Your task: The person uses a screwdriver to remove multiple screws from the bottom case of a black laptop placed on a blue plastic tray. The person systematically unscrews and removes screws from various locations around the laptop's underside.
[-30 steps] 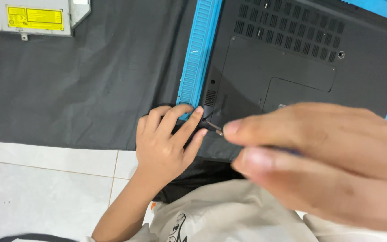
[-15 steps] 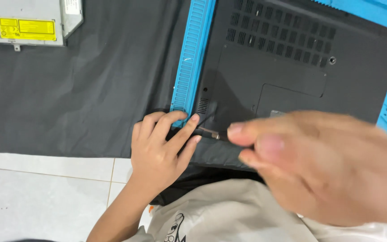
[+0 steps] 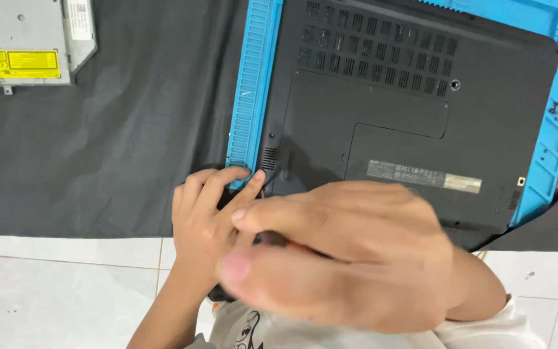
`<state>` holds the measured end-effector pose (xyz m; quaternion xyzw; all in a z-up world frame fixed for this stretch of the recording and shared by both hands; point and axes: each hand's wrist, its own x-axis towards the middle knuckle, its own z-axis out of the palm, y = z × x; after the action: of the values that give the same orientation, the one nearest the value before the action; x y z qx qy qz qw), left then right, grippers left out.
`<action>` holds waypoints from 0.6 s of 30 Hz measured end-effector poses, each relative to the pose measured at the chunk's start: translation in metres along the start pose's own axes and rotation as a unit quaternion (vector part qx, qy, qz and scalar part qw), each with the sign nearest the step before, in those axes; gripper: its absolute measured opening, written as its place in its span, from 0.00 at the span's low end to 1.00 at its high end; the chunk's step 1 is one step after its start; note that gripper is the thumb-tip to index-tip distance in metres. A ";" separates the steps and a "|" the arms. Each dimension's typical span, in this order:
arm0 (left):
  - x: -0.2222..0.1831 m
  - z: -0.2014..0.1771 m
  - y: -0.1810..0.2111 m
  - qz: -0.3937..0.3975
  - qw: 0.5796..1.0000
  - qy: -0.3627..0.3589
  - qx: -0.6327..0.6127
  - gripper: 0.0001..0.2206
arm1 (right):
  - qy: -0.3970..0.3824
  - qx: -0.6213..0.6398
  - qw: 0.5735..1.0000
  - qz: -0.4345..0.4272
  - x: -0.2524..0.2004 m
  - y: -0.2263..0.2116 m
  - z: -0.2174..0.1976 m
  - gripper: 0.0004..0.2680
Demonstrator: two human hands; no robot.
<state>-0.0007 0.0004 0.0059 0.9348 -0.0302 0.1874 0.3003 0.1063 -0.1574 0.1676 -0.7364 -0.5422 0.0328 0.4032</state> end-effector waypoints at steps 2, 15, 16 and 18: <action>0.003 -0.003 0.003 -0.007 1.000 -0.006 0.000 0.16 | 0.033 0.002 0.999 0.004 -0.009 -0.002 0.012 0.08; 0.014 -0.014 0.009 0.009 0.999 -0.023 0.021 0.17 | 0.073 0.075 0.970 0.220 -0.075 -0.003 -0.044 0.08; 0.019 -0.016 0.010 0.017 0.999 -0.030 0.020 0.17 | 0.082 0.075 0.968 0.225 -0.098 -0.003 -0.033 0.08; 0.031 -0.016 0.013 0.025 0.998 -0.019 0.049 0.14 | 0.355 -0.231 0.805 0.416 -0.143 -0.002 -0.011 0.10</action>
<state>0.0207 0.0010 0.0368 0.9508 -0.0497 0.1778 0.2488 0.0512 -0.2810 0.1208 -0.9228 0.0051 -0.1926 0.3336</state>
